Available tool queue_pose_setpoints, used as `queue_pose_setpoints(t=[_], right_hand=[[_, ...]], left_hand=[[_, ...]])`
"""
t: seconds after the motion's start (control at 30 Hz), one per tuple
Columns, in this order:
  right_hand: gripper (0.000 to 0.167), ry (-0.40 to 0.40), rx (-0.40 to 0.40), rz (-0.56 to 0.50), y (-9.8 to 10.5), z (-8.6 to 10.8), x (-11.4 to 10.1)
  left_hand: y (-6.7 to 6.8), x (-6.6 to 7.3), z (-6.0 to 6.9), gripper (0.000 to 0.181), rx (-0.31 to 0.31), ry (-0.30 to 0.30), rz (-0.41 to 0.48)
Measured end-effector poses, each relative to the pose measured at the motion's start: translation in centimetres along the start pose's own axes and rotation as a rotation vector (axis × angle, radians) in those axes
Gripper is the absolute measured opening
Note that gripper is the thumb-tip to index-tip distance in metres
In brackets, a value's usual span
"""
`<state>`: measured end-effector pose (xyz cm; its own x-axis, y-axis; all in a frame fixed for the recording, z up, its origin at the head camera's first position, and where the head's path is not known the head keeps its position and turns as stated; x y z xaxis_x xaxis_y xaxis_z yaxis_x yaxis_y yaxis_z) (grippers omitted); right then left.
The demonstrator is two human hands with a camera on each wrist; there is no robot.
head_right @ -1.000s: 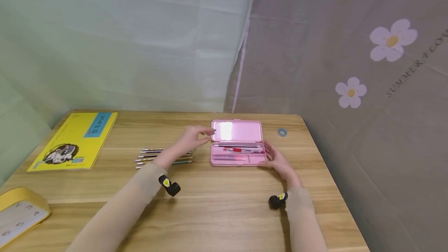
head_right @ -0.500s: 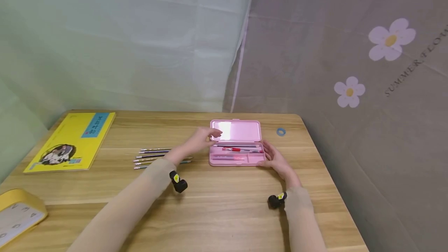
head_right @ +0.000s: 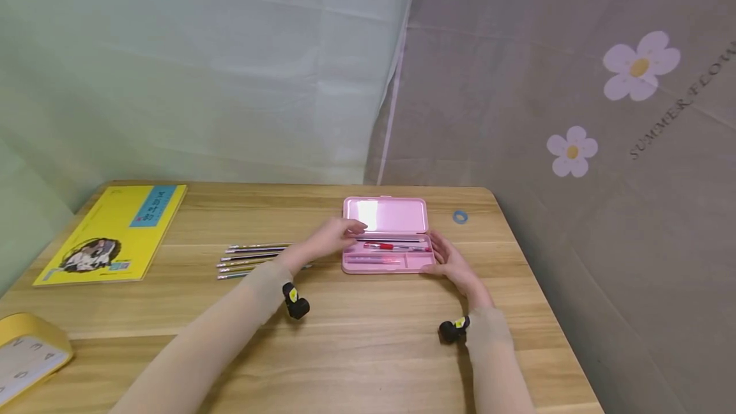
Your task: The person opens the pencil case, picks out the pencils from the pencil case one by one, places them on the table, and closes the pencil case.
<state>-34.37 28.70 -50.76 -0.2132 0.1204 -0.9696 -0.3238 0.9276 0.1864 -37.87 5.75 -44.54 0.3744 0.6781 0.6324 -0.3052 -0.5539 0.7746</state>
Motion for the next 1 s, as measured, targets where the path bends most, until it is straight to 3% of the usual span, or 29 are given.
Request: queue_pose_setpoints(t=[0.27,0.53,0.8,1.0], right_hand=[[0.099,-0.005,0.001,0.009,0.1,0.0,0.1],[0.1,-0.021,0.007,0.001,0.1,0.0,0.4],[0.1,-0.009,0.0,0.003,0.1,-0.1,0.3],[0.099,-0.012,0.002,0.004,0.0,0.0,0.3]], left_hand=[[-0.8,-0.1,0.1,0.035,-0.023,-0.012,-0.014],[-1.1,0.3,0.3,0.032,-0.014,-0.067,-0.076],[-1.4,0.1,0.2,0.035,-0.062,-0.022,-0.075],[-1.6,0.4,0.1,0.035,-0.069,-0.035,-0.119]])
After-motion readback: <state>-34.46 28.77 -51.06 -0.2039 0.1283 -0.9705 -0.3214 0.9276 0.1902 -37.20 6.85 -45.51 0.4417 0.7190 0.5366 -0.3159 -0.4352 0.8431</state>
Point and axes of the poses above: each hand's wrist, its own z-axis away from the middle knuckle, its own y-axis out of the back of the hand, x = y × z, the point moved 10 cm from there along -z, towards the middle knuckle, and after that the axes turned 15 degrees about y, right-handed, at the moved point
